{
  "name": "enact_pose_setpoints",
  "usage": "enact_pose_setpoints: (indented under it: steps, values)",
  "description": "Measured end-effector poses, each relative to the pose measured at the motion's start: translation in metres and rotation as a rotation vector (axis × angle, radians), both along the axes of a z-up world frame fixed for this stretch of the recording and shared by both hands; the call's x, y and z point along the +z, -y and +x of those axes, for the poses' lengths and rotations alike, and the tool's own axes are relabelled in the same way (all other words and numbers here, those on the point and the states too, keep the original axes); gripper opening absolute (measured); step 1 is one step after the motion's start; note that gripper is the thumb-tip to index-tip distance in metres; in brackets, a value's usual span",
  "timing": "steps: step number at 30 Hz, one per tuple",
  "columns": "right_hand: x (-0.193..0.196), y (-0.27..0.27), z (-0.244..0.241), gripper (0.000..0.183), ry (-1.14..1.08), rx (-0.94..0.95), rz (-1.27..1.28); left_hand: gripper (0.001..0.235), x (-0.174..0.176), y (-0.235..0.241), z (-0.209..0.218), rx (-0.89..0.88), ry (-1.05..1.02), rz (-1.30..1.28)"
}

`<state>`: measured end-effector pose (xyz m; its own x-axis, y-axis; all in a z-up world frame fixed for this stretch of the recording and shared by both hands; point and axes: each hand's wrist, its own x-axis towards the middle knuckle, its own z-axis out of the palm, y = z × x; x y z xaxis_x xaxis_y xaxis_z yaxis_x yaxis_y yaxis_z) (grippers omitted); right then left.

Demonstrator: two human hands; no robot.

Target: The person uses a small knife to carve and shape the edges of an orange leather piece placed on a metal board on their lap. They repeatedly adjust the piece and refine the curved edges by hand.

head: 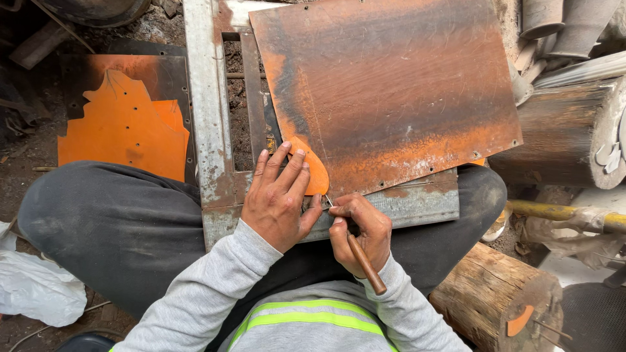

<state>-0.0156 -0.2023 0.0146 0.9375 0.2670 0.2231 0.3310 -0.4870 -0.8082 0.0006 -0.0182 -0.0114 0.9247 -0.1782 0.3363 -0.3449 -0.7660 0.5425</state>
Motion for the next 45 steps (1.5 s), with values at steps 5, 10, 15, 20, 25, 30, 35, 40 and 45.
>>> enact_pose_setpoints:
  steps: [5,10,15,20,25,30,35,40,45]
  values:
    - [-0.01,0.007,-0.002,0.009,-0.155,-0.06,0.265,0.034,0.015,-0.007,0.006,-0.018,-0.011,-0.003]
    - [0.007,0.005,0.009,0.011,-0.178,0.131,0.139,0.023,0.023,-0.023,0.026,-0.132,-0.092,0.066]
    - [0.013,-0.008,0.023,0.014,-0.042,0.246,0.027,0.026,0.027,-0.025,0.026,-0.15,-0.125,0.015]
    - [0.014,-0.007,0.026,0.012,-0.149,0.235,0.005,0.032,0.021,-0.021,0.021,-0.128,-0.105,0.024]
    - [0.013,-0.008,0.029,0.011,-0.144,0.235,0.008,0.035,0.019,-0.021,0.017,-0.127,-0.084,0.035]
    - [0.015,-0.008,0.029,0.012,-0.048,0.215,-0.005,0.043,0.019,-0.019,0.019,-0.133,-0.081,0.095]
    - [0.02,0.003,0.032,0.009,-0.092,0.146,-0.028,0.039,0.017,-0.019,0.018,-0.134,-0.083,0.025]
    - [0.018,0.007,0.033,0.009,-0.097,0.149,0.01,0.042,0.02,-0.019,0.018,-0.144,-0.073,0.091]
    - [0.014,0.02,0.036,0.006,-0.177,0.155,0.038,0.037,0.026,-0.014,0.016,-0.124,-0.063,0.178]
